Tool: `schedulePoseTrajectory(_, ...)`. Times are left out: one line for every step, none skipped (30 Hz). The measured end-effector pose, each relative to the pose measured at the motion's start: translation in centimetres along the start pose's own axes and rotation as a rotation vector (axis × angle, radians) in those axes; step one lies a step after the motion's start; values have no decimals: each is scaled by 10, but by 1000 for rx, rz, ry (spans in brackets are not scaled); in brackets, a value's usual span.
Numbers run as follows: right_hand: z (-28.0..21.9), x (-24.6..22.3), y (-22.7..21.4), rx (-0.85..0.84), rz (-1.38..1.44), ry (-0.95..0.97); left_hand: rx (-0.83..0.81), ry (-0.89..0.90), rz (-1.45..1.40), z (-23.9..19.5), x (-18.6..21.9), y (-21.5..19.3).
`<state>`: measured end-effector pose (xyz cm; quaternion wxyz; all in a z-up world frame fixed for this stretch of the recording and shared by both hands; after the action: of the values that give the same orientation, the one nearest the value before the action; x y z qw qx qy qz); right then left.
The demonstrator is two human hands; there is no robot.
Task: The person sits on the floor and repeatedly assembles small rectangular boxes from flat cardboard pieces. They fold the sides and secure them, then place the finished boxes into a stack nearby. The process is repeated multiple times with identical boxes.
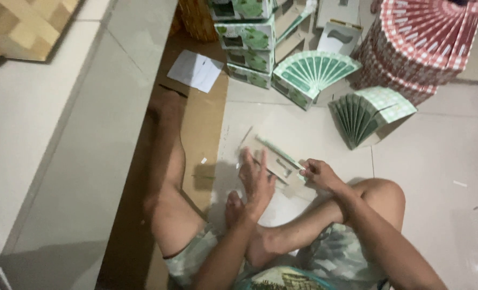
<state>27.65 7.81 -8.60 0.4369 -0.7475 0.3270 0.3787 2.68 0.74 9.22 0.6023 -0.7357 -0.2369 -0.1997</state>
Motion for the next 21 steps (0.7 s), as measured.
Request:
schedulePoseTrajectory(-12, -38, -1, 2, -9, -11, 13, 3, -5, 8, -11, 2)
schedulePoseTrajectory(-27, -73, 0, 14, 283, 24, 119, -38, -208, 14, -26, 0)
schedulePoseTrajectory(-43, -107, 2, 25, 576, 58, 225, -78, -413, 20, -41, -1)
schedulePoseTrajectory(-40, -113, 9, 28, 582, 53, 225, -73, -406, 30, -52, 16)
schedulePoseTrajectory(-38, -120, 15, 45, 731, 29, 113, -27, -709, 40, -62, 38)
schedulePoseTrajectory(-33, -128, 21, 53, 874, 3, 4, 17, -1013, 50, -70, 58)
schedulePoseTrajectory(-30, -127, 29, 44, 876, -3, 14, 18, -1009, 45, -61, 49)
schedulePoseTrajectory(-27, -125, 34, 124, 830, -24, -91, -39, -1264, 38, -51, 47)
schedulePoseTrajectory(-24, -123, 38, 203, 783, -46, -200, -94, -1517, 32, -39, 45)
schedulePoseTrajectory(-24, -123, 44, 196, 785, -45, -194, -97, -1515, 29, -41, 44)
schedulePoseTrajectory(-24, -122, 48, 235, 727, -33, -80, -40, -1325, 28, -44, 38)
schedulePoseTrajectory(-26, -120, 51, 274, 667, -17, 27, 13, -1134, 25, -45, 34)
schedulePoseTrajectory(-32, -133, 53, 268, 667, -13, 30, 6, -1135, 28, -50, 38)
schedulePoseTrajectory(-38, -147, 55, 251, 664, -30, 113, -74, -1081, 31, -59, 41)
schedulePoseTrajectory(-44, -161, 55, 234, 662, -46, 193, -153, -1025, 32, -67, 44)
schedulePoseTrajectory(-41, -156, 57, 231, 663, -43, 194, -158, -1024, 42, -76, 53)
schedulePoseTrajectory(-38, -154, 60, 183, 672, -79, 265, -256, -1152, 49, -90, 63)
schedulePoseTrajectory(-36, -150, 63, 136, 685, -112, 335, -356, -1276, 55, -103, 73)
schedulePoseTrajectory(-35, -145, 62, 136, 690, -107, 333, -361, -1270, 56, -105, 75)
schedulePoseTrajectory(-33, -143, 62, 101, 641, -154, 358, -355, -1368, 59, -107, 76)
schedulePoseTrajectory(-31, -141, 61, 67, 591, -200, 383, -349, -1465, 61, -109, 77)
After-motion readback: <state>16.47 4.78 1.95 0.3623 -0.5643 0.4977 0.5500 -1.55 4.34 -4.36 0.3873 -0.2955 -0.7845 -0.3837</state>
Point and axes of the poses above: each hand's wrist, its own z-axis towards the middle knuckle, its own y-axis out of the palm, x = y × z, the point moved 5 cm from there along z, towards the middle knuckle, and after that the axes turned 2 degrees about z, right-handed, at the moved point
